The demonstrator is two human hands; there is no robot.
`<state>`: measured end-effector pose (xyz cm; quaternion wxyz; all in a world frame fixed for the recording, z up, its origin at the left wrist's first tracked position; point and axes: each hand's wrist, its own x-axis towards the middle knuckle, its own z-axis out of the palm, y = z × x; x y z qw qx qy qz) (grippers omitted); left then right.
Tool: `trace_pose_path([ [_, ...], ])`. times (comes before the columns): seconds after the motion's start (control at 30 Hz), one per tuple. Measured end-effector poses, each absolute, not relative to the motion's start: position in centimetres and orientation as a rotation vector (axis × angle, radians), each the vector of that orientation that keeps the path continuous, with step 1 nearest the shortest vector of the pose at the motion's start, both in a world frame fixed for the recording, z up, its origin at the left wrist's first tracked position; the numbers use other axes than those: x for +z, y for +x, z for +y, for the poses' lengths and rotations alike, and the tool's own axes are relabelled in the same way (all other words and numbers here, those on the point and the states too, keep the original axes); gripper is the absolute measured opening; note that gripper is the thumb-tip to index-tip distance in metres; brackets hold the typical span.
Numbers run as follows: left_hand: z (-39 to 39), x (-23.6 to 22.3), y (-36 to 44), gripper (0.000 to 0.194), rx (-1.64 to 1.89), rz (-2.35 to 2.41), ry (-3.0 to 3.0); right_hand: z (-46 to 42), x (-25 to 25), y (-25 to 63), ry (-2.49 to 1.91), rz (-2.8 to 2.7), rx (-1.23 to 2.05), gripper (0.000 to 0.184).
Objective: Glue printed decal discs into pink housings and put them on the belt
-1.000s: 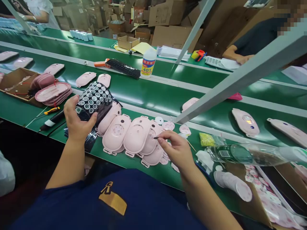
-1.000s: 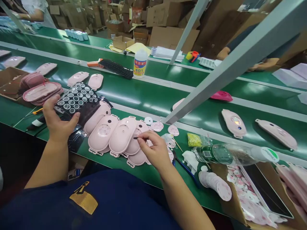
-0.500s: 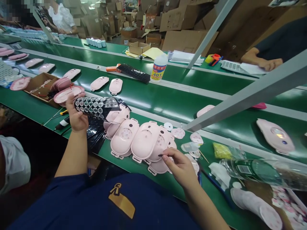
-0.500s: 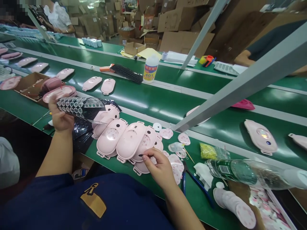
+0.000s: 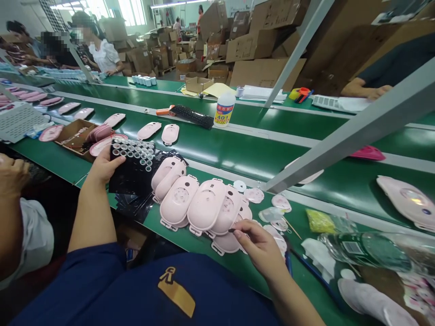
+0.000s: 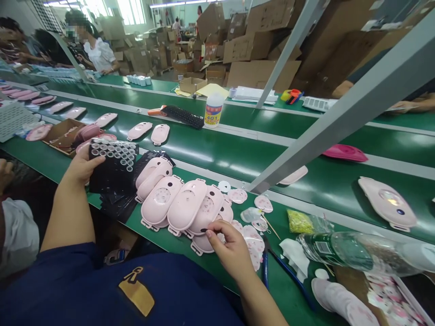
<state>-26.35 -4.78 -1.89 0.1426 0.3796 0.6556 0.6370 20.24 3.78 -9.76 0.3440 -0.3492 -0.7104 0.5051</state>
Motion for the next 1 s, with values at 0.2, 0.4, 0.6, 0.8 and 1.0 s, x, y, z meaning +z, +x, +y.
trace_pose_path([
  [0.2, -3.7, 0.5, -25.9, 0.082, 0.755, 2.033, 1.515, 3.3, -10.0, 20.5, -0.888, -1.819, 1.303, 0.024],
  [0.4, -1.0, -0.7, -26.0, 0.081, 0.212, 2.335, 1.466, 2.9, -9.7, 20.8, -0.902, -1.82, 1.312, 0.026],
  [0.6, -1.2, -0.8, -27.3, 0.078, 0.14, 2.517, 1.35, 2.8, -10.3, 21.3, -0.954, -1.807, 1.367, 0.033],
  [0.8, -1.0, -1.3, -25.8, 0.077, 0.225, 2.294, 1.485, 3.0, -10.5, 20.9, -0.973, -1.776, 1.415, 0.03],
  [1.0, -0.9, -2.0, -25.2, 0.083, 0.263, 2.127, 1.485, 2.9, -9.8, 20.5, -0.932, -1.813, 1.42, 0.032],
])
